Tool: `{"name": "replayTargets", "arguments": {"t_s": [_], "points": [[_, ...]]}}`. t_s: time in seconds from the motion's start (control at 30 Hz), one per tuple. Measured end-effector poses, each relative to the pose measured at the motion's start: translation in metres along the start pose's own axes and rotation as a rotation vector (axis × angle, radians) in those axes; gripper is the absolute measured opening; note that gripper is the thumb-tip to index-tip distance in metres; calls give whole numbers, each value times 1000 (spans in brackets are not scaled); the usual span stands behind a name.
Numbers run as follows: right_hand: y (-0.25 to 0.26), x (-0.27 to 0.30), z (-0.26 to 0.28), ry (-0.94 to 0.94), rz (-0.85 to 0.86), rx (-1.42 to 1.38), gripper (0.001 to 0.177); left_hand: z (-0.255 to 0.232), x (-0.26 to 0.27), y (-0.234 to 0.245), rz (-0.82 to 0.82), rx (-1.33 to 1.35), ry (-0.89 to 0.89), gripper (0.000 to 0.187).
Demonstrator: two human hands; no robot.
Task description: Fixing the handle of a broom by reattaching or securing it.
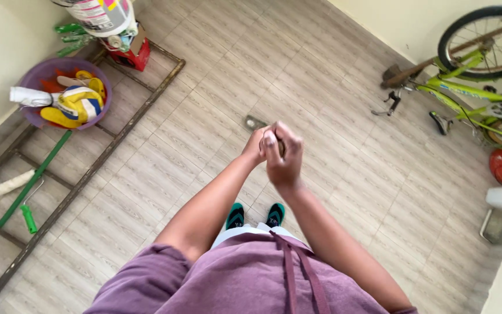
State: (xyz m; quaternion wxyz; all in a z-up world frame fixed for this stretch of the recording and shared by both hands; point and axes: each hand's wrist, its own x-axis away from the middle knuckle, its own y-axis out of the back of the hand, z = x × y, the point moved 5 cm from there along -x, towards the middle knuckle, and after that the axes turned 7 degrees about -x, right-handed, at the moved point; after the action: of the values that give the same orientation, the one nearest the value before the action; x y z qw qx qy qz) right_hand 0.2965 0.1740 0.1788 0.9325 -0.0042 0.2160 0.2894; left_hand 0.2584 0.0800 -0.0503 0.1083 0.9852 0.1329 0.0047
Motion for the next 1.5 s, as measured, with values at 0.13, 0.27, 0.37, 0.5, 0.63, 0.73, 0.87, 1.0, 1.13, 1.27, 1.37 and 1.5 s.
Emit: {"name": "replayTargets", "arguments": {"t_s": [0.13, 0.27, 0.37, 0.5, 0.63, 0.73, 0.87, 1.0, 1.13, 1.27, 1.37, 1.5], "points": [[30, -6, -16, -119, -145, -140, 22, 41, -27, -46, 126, 984, 315, 32], [74, -44, 7, -125, -270, -311, 23, -93, -18, -16, 60, -486, 9, 24], [94, -60, 11, -229, -345, -345, 26, -108, -13, -18, 140, -579, 43, 23], [103, -53, -8, -344, -399, -403, 26, -98, 12, -19, 214, -590, 144, 23], [99, -30, -39, -389, -428, -508, 27, -57, 37, -19, 155, -587, 133, 24], [94, -22, -46, -413, -438, -657, 26, -55, 47, -13, 69, -612, 104, 20], [86, -37, -20, -344, -399, -627, 24, -81, 41, -4, 60, -564, 84, 14], [75, -57, 32, -213, -341, -585, 24, -120, 25, 11, -24, -513, -17, 14], [62, -52, 32, -141, -284, -510, 25, -126, 10, 16, -47, -509, -33, 13], [29, -28, 8, -60, -136, -189, 23, -88, -1, 15, -44, -345, -61, 16], [16, -16, -2, -124, -44, -39, 22, -46, -4, 10, -42, -289, -44, 15], [25, -29, -7, -145, -43, -133, 26, -47, -17, 10, -14, -462, 61, 21]]}}
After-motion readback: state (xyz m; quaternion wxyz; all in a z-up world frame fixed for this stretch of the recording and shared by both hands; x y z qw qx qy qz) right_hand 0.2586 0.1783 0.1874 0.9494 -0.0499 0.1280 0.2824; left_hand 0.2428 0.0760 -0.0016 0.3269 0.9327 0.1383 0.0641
